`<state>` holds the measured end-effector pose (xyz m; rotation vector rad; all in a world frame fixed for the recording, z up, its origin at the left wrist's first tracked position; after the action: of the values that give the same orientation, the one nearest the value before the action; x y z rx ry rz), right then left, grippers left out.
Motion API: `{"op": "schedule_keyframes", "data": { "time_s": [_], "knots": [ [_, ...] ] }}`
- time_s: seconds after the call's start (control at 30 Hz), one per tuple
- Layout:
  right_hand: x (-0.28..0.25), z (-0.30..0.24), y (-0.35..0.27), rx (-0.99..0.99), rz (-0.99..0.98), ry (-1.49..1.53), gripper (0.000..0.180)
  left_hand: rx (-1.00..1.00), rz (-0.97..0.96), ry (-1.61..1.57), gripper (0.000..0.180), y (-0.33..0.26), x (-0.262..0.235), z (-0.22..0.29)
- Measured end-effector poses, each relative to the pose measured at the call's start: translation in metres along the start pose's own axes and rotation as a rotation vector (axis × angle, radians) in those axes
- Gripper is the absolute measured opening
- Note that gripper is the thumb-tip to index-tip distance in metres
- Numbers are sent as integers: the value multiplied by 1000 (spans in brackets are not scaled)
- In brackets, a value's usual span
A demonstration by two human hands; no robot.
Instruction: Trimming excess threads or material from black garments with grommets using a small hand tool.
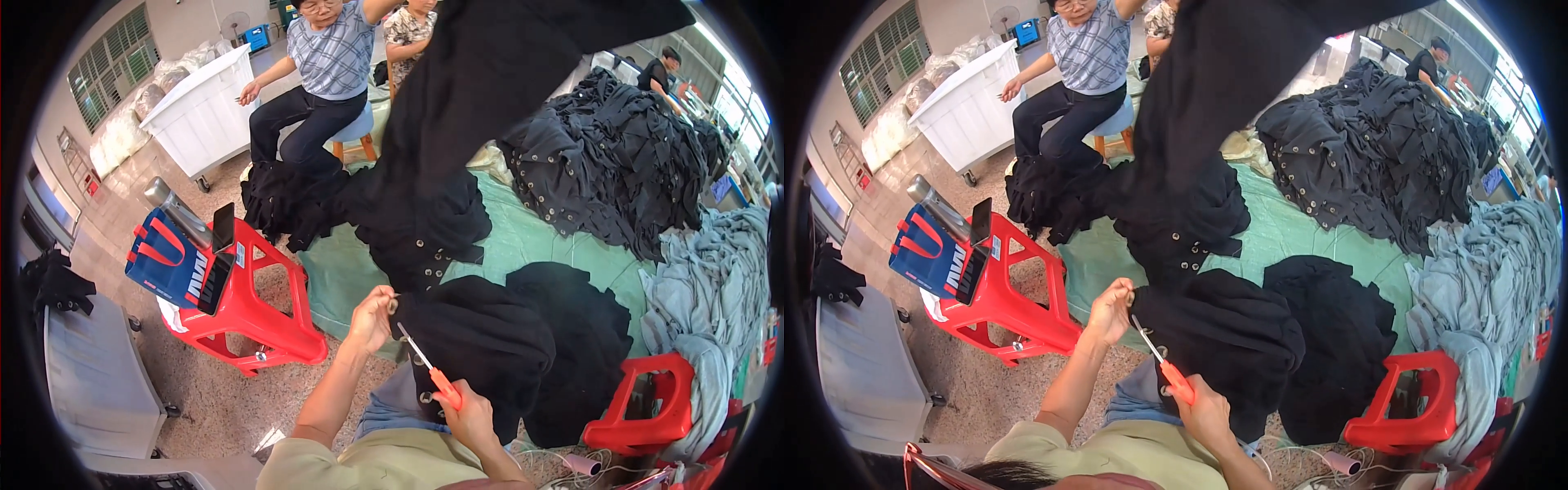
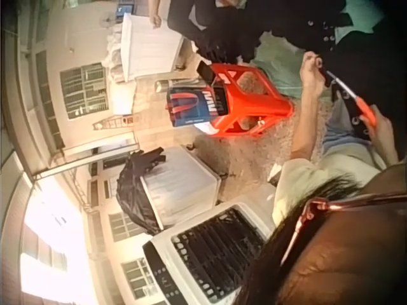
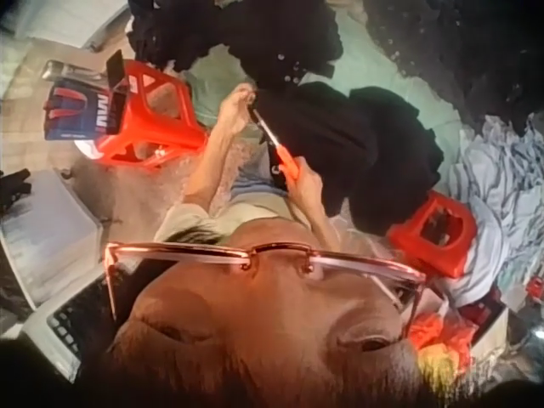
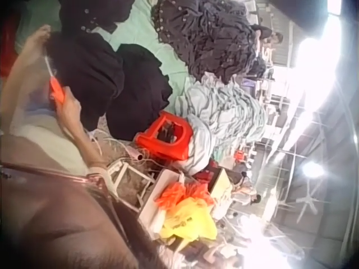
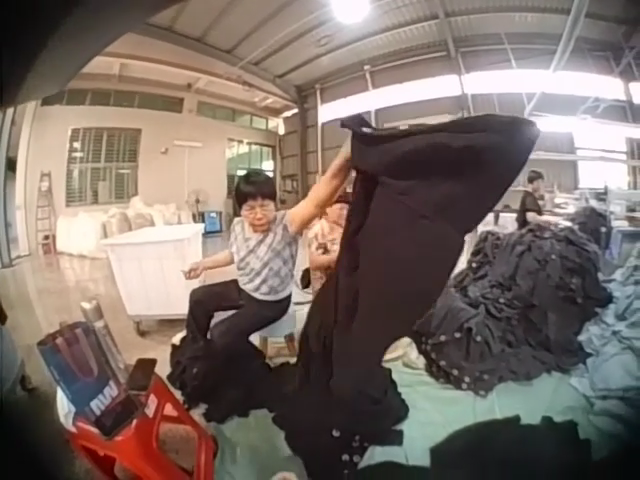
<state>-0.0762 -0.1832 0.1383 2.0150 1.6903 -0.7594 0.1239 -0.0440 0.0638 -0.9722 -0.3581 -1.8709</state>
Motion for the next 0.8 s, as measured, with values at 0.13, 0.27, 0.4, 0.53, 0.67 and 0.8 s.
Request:
{"op": "schedule_keyframes", "data": {
  "time_s": [0.13,0.27,0.4,0.53,0.67,0.8],
  "knots": [
    [-1,10,7,49,91,-62,30,27,115,-10,9,11,-23,-3],
    [-4,12,1,33,108,8,29,-18,181,-41,10,9,-38,-24],
    [-21,19,-12,69,190,75,27,-90,156,108,5,-3,-19,-50],
    [-31,31,-21,155,172,78,26,-11,135,386,12,-4,-52,-51],
    [-37,48,-31,169,278,75,26,-23,248,-5,27,13,-51,-32],
    [-42,46,-29,260,235,117,26,-344,152,178,48,0,-32,-80]
  ]
}}
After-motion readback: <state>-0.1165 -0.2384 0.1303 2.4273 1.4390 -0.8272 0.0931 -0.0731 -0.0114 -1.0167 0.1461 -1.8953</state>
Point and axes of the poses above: each hand's wrist, its own y-axis towards the middle knuckle, its own x-axis out of the palm, z = x × y, the point moved 10 cm from there along y, towards the middle knuckle, and after that the axes turned 1 degree about -x, right-handed, at the moved point
